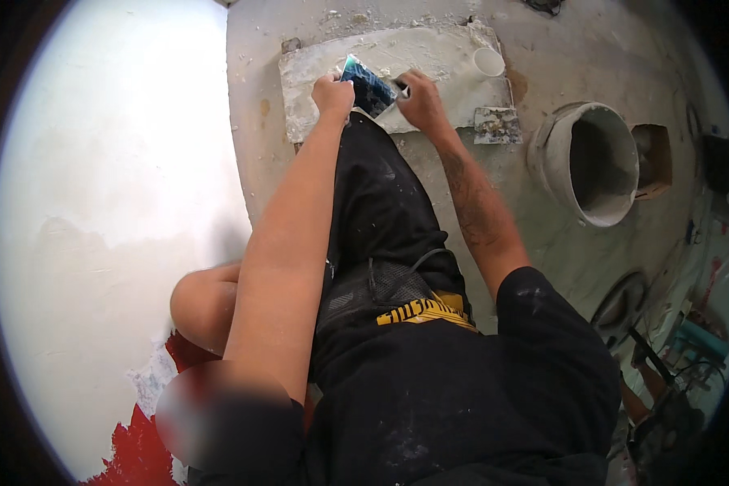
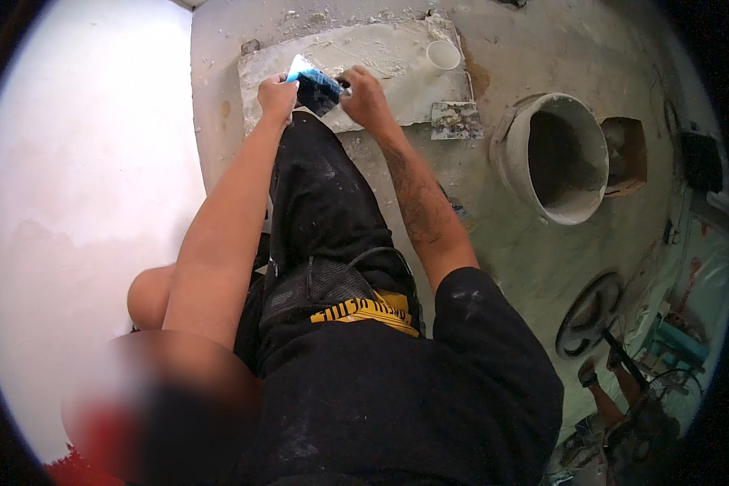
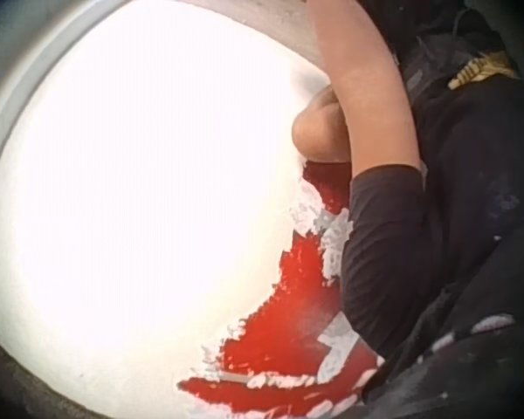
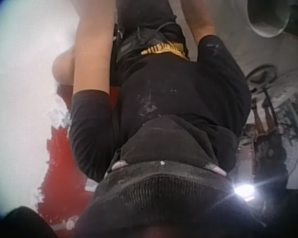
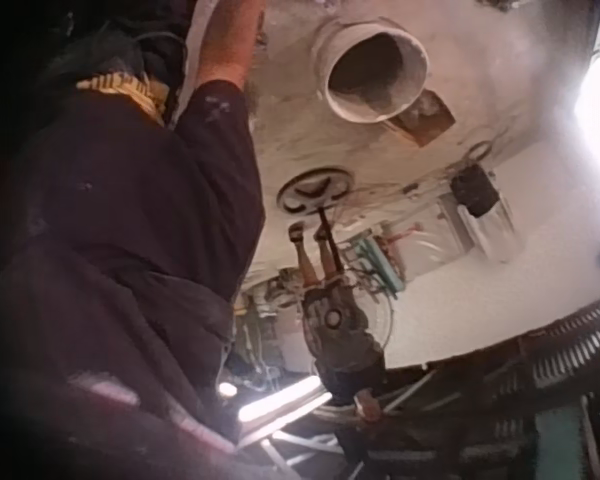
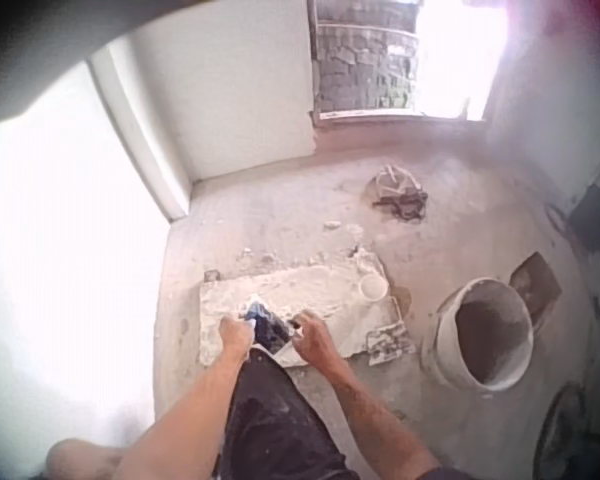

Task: Using putty knives to scrape and mix white plaster or joint compound on a board.

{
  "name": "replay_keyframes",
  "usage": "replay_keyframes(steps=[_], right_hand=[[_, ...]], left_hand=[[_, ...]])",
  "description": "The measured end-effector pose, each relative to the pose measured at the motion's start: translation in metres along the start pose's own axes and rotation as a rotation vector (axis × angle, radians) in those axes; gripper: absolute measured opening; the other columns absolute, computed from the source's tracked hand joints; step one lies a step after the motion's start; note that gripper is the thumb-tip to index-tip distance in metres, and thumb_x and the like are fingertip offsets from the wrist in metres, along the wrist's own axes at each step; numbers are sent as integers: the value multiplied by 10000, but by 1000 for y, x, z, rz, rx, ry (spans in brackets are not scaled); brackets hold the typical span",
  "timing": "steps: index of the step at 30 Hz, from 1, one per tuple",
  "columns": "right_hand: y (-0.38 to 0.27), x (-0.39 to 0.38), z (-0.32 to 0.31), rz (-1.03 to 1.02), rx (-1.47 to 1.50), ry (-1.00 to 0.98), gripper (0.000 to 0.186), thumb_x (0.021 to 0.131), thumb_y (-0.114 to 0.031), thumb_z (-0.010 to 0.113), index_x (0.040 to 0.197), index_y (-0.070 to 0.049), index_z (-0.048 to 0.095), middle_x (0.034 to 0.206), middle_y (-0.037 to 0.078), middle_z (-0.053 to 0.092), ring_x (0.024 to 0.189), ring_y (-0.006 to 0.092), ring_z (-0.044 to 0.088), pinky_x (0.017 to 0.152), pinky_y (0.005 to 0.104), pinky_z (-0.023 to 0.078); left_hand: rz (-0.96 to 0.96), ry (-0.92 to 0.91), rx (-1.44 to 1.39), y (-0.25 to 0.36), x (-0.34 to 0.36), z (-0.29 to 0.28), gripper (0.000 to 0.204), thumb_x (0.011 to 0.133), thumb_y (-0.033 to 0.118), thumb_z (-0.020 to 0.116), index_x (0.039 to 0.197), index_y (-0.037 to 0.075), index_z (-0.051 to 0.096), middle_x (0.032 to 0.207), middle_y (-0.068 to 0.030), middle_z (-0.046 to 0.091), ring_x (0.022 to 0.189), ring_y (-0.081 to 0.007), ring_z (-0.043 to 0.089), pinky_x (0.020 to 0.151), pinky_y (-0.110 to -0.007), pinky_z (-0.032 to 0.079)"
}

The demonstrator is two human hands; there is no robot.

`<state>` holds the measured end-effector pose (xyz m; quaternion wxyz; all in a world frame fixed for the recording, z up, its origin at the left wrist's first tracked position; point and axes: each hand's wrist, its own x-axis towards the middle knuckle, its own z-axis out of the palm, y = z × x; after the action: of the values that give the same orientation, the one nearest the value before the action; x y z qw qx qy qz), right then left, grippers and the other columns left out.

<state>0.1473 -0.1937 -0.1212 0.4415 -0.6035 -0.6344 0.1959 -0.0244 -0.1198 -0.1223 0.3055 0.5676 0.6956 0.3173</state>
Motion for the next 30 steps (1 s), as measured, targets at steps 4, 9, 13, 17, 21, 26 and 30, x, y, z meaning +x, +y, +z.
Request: replay_keyframes(steps=[4,9,13,17,21,26,30], right_hand=[[-12,1,17,-12,28,-77,223,646,-9,600,867,13,623,886,186,588,859,388,581,767,424,471],[9,31,20,-47,-55,15,212,645,-18,581,851,11,622,821,188,588,867,376,589,766,425,474],[26,33,-3,41,-136,149,110,650,-11,577,760,4,577,786,168,583,794,368,579,705,434,457],[26,15,-24,-69,-303,140,73,664,21,564,709,-21,526,772,118,551,763,330,567,654,426,451],[16,5,-30,-328,-387,185,88,661,25,571,698,-42,528,765,88,539,773,280,572,646,387,468],[-1,10,-22,-528,-376,114,105,637,-9,594,727,-53,562,799,53,528,791,218,580,663,338,493],[-13,17,-14,-555,-355,190,133,625,-10,607,749,-54,586,823,54,535,782,220,593,659,332,502]], left_hand=[[30,-62,86,12,-8,-8,248,716,144,701,912,-6,693,760,-144,678,702,-223,649,713,-313,487],[-18,-130,-32,10,-8,-11,206,736,97,683,910,-13,692,720,-113,660,644,-173,621,579,-306,492],[5,49,-144,5,-7,-6,180,741,69,687,897,-19,680,704,-93,635,622,-155,600,523,-317,499],[-287,54,-651,18,2,-20,119,756,68,692,862,14,686,713,-67,628,610,-148,582,540,-314,508],[54,-69,-558,53,18,-51,159,740,133,741,842,15,708,754,-61,661,652,-127,597,602,-276,491],[661,-145,56,97,9,-57,219,726,252,735,827,58,726,815,-118,679,745,-270,647,702,-342,498],[787,-200,201,112,-10,-50,226,734,259,737,854,68,726,817,-150,639,771,-313,632,691,-383,487]])
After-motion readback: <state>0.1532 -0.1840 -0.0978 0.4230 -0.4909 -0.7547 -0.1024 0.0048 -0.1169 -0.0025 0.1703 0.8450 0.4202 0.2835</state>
